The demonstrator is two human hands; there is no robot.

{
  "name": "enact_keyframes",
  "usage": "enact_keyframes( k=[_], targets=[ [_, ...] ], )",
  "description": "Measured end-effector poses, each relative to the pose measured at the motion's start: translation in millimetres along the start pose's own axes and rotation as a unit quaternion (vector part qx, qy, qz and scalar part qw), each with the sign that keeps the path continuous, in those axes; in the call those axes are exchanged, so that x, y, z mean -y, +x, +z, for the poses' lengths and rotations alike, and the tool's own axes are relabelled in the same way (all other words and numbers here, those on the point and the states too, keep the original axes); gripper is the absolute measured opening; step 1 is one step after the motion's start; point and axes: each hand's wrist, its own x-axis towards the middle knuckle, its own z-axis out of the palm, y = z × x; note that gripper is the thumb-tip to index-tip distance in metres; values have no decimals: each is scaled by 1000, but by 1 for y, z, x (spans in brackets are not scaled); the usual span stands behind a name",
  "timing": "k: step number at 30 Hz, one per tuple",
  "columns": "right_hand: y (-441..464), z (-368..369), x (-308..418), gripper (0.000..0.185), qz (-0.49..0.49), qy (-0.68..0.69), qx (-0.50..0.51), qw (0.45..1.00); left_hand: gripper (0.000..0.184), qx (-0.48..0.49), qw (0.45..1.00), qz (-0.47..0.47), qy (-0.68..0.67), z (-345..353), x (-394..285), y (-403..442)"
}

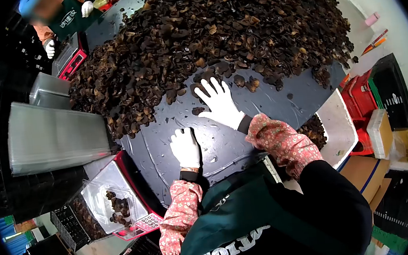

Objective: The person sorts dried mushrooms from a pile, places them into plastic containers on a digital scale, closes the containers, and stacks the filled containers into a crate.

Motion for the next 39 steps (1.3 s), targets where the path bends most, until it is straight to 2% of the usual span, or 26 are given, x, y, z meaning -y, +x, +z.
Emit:
enact_keyframes(
  k=[3, 5, 6, 7, 9, 10, 11, 13, 14, 17, 18, 19, 21, 22, 25, 28, 29, 30, 33, 34, 35, 36, 37, 38, 39],
  targets=[
    [22, 1, 0, 81, -20, -24, 0, 1000, 7, 18, 999, -50, -10, 2, 6, -12],
    [34, -4, -1, 77, -32, -44, 36, 998, 9, 9, 999, -51, -2, -2, 15, -35],
    [37, 0, -7, 71, -64, -67, -12, 996, 10, 19, 998, -55, -17, -6, 22, -52],
    [40, 1, -12, 71, -65, -64, -11, 996, 11, 30, 997, -59, -31, -11, 28, -69],
    [44, 4, -22, 63, -106, -37, 7, 994, 11, 52, 995, -67, -50, -31, 37, -107],
    [43, 1, -24, 46, -136, -17, -24, 990, 10, 80, 992, -87, -35, -43, 39, -123],
    [42, 5, -24, 46, -135, -16, -24, 990, 10, 108, 988, -106, -21, -54, 42, -134],
    [34, 14, -23, 31, -170, 60, -5, 984, 14, 77, 990, -117, -22, -71, 47, -146],
    [25, 16, -18, 22, -181, 94, 4, 979, 17, 76, 985, -153, -24, -76, 47, -147],
    [-5, 3, -4, 34, -220, 107, 39, 969, 12, -17, 981, -134, -142, -82, 41, -117],
    [-9, 0, -2, 49, -200, 114, 62, 971, 10, -21, 973, -148, -177, -78, 36, -106],
    [-9, -4, -5, 49, -205, 115, 65, 970, 16, -13, 965, -138, -223, -70, 32, -93],
    [0, -11, -14, 59, -161, 122, -24, 979, 41, 4, 958, -121, -260, -49, 24, -68],
    [12, -11, -22, 66, -111, 188, -41, 975, 49, 2, 962, -118, -247, -39, 18, -56],
    [53, -8, -46, 67, 12, 172, -90, 981, 61, -15, 973, -88, -215, -23, 6, -14],
    [75, 1, -50, 67, -24, 91, -26, 995, 70, 38, 972, -86, -215, -12, 1, 25],
    [74, -2, -47, 55, -50, 22, 13, 998, 73, 70, 971, -87, -214, -13, -1, 36],
    [74, 2, -48, 49, -54, 74, 37, 995, 75, 108, 969, -85, -207, -16, -4, 44],
    [63, 5, -45, 32, -40, 180, 49, 982, 75, 189, 960, -54, -199, -30, -11, 57],
    [51, 5, -46, 31, -32, 228, -7, 973, 61, 152, 969, -31, -191, -26, -12, 56],
    [38, 3, -49, 30, -23, 274, -63, 959, 61, 155, 968, -30, -193, -23, -10, 56],
    [29, -3, -54, 29, 16, 328, -76, 941, 53, 161, 965, -45, -201, -20, -10, 59],
    [13, -8, -57, 24, 103, 372, -88, 918, 46, 168, 961, -62, -210, -16, -10, 58],
    [0, -14, -60, 23, 122, 390, -106, 907, 38, 124, 957, -59, -257, -13, -11, 54],
    [-13, -14, -66, 22, 142, 408, -126, 893, 38, 126, 956, -59, -260, -7, -10, 48]
  ],
)
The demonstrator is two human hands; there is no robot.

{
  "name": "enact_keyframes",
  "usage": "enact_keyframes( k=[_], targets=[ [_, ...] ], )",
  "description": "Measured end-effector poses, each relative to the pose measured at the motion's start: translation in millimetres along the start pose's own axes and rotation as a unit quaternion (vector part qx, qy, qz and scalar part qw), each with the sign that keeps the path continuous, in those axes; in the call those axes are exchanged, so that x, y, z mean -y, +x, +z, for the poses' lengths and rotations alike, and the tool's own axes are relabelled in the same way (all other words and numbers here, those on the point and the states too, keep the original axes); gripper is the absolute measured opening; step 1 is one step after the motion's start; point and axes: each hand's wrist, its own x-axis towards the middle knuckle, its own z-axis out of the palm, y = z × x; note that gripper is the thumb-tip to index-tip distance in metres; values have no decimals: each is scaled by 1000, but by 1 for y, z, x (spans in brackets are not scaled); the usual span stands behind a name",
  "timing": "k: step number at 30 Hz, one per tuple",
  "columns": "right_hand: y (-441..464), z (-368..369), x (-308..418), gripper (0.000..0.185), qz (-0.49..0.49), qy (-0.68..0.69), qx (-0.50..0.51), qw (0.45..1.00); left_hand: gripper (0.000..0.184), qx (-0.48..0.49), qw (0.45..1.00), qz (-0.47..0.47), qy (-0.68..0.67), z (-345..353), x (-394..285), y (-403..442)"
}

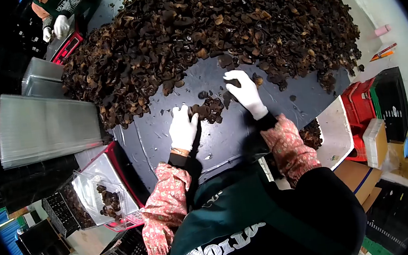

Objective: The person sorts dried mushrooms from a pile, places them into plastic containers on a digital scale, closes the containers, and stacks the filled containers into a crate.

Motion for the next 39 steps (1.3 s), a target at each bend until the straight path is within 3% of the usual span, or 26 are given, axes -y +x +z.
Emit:
enact_keyframes(
  k=[4, 6, 8, 11, 12, 16, 21, 22, 24, 26, 29, 31, 32, 36, 38, 39],
  targets=[
    [-34, -10, -5, 26, -108, -79, 10, 991, 24, -61, 997, 10, -52, 11, 4, -21],
    [-40, -4, 8, 40, -154, -157, 51, 974, 23, -91, 980, -79, -155, 9, 6, -31],
    [-42, 3, 25, 76, -150, -206, 144, 956, 20, -84, 958, -107, -253, -2, 16, -41],
    [-37, 23, 49, 90, -153, -339, 250, 894, 15, -95, 928, -105, -344, -35, 33, -68],
    [-36, 34, 42, 88, -191, -365, 242, 879, 14, -89, 907, -113, -396, -58, 30, -80],
    [-20, 44, 56, 70, -218, -404, 315, 831, 8, -260, 889, -105, -361, -127, 57, -128],
    [-12, 49, 36, 20, -251, -268, 280, 887, 10, -413, 865, -183, -217, -210, 105, -199],
    [-11, 48, 39, 16, -251, -250, 279, 892, 12, -430, 854, -209, -204, -221, 125, -211],
    [-12, 48, 49, 14, -229, -241, 274, 902, 13, -464, 861, -161, -135, -232, 141, -238],
    [-5, 51, 52, 14, -210, -167, 246, 931, 21, -469, 873, -131, 5, -233, 155, -251],
    [0, 78, 63, 13, -40, -4, 208, 977, 34, -452, 884, -120, 2, -225, 169, -261],
    [-2, 112, 105, 16, -43, 50, 253, 965, 47, -421, 897, -130, 35, -217, 175, -268],
    [-6, 132, 132, 17, -37, 102, 281, 954, 59, -385, 911, -94, 113, -218, 177, -268],
    [-46, 217, 244, 24, 2, 220, 419, 881, 84, -320, 930, -113, 145, -208, 180, -285],
    [-68, 273, 270, 24, -81, 294, 443, 843, 89, -332, 932, -91, 113, -207, 181, -287],
    [-74, 286, 293, 23, -223, 218, 423, 851, 89, -332, 933, -87, 110, -206, 183, -289]
  ],
)
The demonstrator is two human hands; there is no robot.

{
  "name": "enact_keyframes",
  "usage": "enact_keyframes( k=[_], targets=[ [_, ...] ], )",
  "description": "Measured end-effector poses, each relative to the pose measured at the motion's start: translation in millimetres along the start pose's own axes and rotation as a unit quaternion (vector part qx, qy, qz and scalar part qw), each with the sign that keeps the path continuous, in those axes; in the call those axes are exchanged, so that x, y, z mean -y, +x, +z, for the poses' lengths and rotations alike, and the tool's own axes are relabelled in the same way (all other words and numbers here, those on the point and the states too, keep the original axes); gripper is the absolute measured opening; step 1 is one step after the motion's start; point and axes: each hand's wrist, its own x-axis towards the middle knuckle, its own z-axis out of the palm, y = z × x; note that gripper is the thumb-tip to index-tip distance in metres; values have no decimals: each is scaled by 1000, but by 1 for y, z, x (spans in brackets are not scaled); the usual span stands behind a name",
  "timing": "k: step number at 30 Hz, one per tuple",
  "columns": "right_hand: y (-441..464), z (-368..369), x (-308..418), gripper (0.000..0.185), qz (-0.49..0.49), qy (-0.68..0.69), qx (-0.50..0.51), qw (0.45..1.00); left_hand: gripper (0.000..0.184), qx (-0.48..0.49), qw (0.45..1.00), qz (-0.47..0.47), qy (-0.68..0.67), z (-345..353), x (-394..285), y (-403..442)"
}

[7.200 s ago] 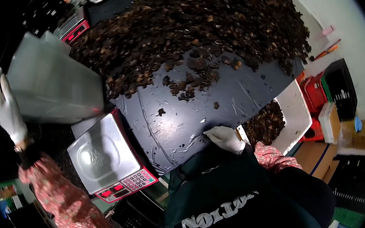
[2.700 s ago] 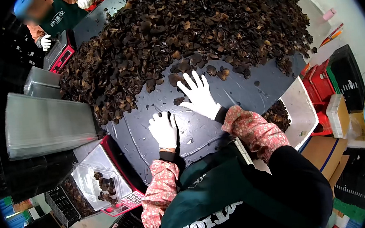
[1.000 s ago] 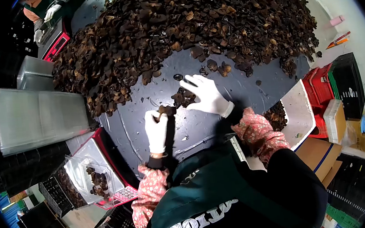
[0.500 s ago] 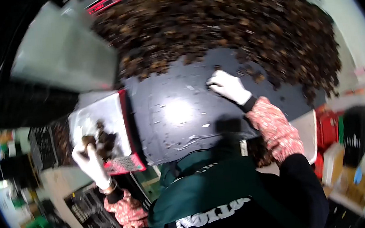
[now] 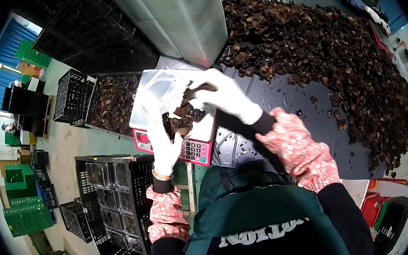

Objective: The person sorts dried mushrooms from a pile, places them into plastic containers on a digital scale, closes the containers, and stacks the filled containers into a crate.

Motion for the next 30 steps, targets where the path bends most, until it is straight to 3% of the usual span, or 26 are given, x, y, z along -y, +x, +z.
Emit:
enact_keyframes(
  k=[1, 3, 5, 8, 9, 11, 13, 16, 17, 19, 21, 23, 25, 26, 27, 30],
  targets=[
    [10, 25, -6, 22, -16, 44, 23, 999, 91, -5, 999, -4, -31, 0, 1, -2],
    [18, 61, -22, 23, -136, -59, 40, 988, 95, 10, 997, -6, -76, 1, 0, -2],
    [5, 76, -27, 30, -161, -247, 116, 948, 96, 17, 996, -1, -90, -1, -1, -3],
    [-1, 78, -21, 43, -194, -207, 67, 957, 98, 6, 997, -44, -63, 7, 2, -10],
    [0, 75, -17, 43, -157, -137, 73, 975, 91, -16, 996, -43, -79, 11, 4, -8],
    [-3, 56, -2, 39, -109, -123, 53, 985, 77, 68, 997, -7, 44, 6, 11, -4],
    [-19, 25, 5, 41, -80, -72, 48, 993, 73, 43, 998, -8, 53, 11, 15, -6],
    [-66, -27, -20, 31, -17, -188, -57, 980, 71, 32, 995, -21, 88, 7, 14, -6],
    [-91, -55, -24, 28, 51, -197, -71, 977, 70, 11, 996, -29, 78, 5, 6, -4],
    [-155, -105, -44, 25, 137, -231, -191, 944, 59, -50, 998, -45, -7, 3, -12, 2],
    [-219, -155, -59, 20, 260, -319, -292, 864, 48, -93, 993, -53, -46, 8, -36, 8],
    [-264, -193, -68, 21, 294, -371, -410, 779, 38, -54, 978, -70, -191, 20, -71, 17],
    [-287, -225, -75, 23, 290, -484, -408, 718, 30, 3, 960, -72, -271, 52, -106, 24],
    [-292, -236, -80, 24, 255, -515, -400, 714, 29, 50, 944, -71, -319, 67, -132, 30],
    [-293, -244, -85, 24, 256, -511, -401, 716, 27, 94, 957, -8, -274, 84, -152, 38],
    [-294, -259, -98, 21, 352, -508, -295, 728, 22, 209, 912, 13, -354, 154, -192, 37]
  ],
)
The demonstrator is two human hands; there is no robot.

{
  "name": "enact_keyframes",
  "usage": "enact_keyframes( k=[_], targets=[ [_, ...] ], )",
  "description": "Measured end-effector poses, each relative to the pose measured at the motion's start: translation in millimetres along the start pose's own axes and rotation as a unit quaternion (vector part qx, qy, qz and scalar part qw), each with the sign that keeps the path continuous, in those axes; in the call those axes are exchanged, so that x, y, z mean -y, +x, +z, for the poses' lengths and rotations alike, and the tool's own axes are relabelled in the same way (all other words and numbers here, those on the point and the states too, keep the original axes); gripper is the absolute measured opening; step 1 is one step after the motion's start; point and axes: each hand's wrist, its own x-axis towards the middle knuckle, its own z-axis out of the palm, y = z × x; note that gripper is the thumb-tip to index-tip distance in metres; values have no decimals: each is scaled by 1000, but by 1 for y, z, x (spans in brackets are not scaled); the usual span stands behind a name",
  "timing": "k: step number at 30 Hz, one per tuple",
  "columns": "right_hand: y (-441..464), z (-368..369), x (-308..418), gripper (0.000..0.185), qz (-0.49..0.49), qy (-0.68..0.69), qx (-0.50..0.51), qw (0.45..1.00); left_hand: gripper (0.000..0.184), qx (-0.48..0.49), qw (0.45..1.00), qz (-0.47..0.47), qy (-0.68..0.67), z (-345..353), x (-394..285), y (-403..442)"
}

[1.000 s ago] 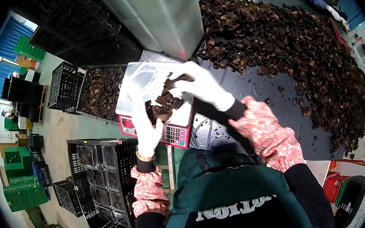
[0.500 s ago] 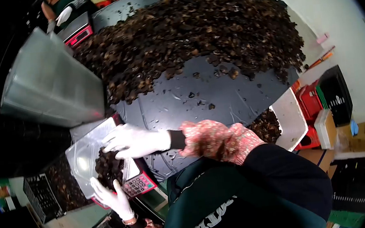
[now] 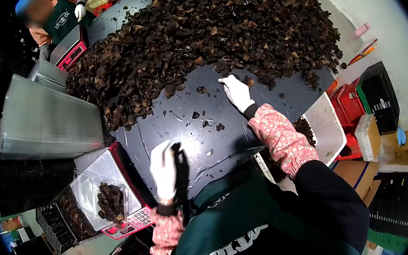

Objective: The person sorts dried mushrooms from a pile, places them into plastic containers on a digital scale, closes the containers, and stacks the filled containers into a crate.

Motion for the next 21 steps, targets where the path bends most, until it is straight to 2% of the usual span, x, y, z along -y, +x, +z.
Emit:
enact_keyframes(
  k=[1, 4, 5, 7, 9, 10, 11, 13, 15, 17, 18, 19, 20, 21],
  targets=[
    [3, 1, 1, 21, -1, 5, 2, 1000, 22, 13, 1000, 21, -3, 23, 1, 11],
    [13, -4, 16, 19, 42, 167, -14, 985, 21, 15, 995, 90, 44, 80, 9, 44],
    [19, 0, 20, 18, -4, 171, -53, 984, 26, 19, 991, 110, 78, 94, 14, 55],
    [26, 5, 37, 17, -34, 201, -11, 979, 31, 54, 987, 59, 139, 115, 10, 68],
    [29, 20, 48, 14, -84, 175, 49, 980, 31, 103, 967, 66, 224, 130, 22, 79],
    [31, 31, 47, 14, -130, 148, 55, 979, 21, 124, 952, 80, 270, 132, 24, 83],
    [34, 41, 44, 13, -175, 122, 60, 975, 21, 127, 950, 77, 273, 131, 27, 82],
    [39, 38, 46, 12, -173, 135, 95, 971, 16, 101, 956, 98, 256, 126, 29, 84],
    [37, 31, 50, 12, -111, 248, 131, 954, 9, 13, 973, 98, 208, 119, 31, 77],
    [23, 16, 47, 13, -110, 272, 115, 949, 6, 59, 995, -71, 27, 105, 41, 71],
    [13, 6, 44, 15, -95, 290, 125, 944, 6, 109, 964, -209, -124, 91, 33, 66],
    [1, 1, 40, 16, -81, 308, 135, 938, 9, 108, 935, -220, -256, 85, 35, 57],
    [-13, -6, 38, 16, -56, 282, 170, 942, 10, 107, 906, -247, -326, 81, 35, 47],
    [-32, -12, 34, 15, -61, 329, 165, 928, 12, 105, 872, -272, -394, 78, 39, 37]
  ],
)
